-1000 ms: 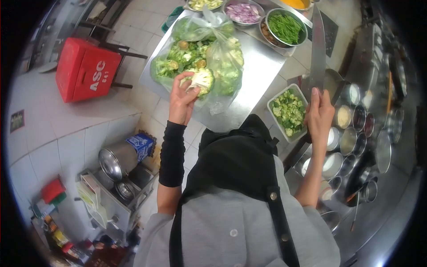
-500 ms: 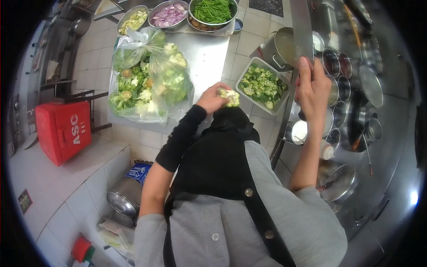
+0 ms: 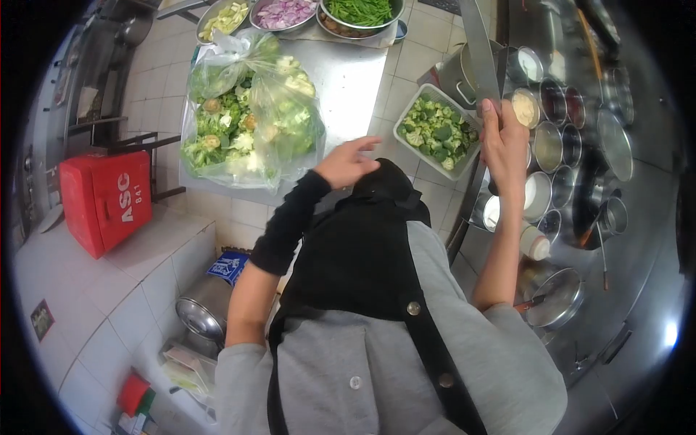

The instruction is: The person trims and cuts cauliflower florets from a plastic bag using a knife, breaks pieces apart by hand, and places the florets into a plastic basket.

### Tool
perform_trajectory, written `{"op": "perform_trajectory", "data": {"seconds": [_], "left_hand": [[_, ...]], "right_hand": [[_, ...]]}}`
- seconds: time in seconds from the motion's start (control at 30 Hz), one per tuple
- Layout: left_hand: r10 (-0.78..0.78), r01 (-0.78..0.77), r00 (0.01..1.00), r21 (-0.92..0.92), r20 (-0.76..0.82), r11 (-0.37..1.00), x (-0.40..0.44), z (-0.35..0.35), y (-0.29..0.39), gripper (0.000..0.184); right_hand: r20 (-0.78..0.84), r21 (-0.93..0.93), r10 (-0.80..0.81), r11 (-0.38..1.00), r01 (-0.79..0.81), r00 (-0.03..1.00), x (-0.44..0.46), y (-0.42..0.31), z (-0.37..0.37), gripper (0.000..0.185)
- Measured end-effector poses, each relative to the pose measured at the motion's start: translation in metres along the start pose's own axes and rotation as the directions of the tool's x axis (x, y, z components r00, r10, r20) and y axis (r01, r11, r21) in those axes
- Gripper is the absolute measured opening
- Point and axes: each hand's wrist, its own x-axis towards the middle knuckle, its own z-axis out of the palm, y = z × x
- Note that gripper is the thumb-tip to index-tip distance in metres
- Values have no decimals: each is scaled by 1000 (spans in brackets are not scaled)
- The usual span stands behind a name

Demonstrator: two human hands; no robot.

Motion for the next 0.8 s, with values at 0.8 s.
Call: {"op": "perform_trajectory", "data": {"seconds": [0.8], "left_hand": [[288,179,643,505,-710,844,-113,-50,-45,44]], "right_hand": [[219,356,-244,921,156,945,9,-86,60,33]]}}
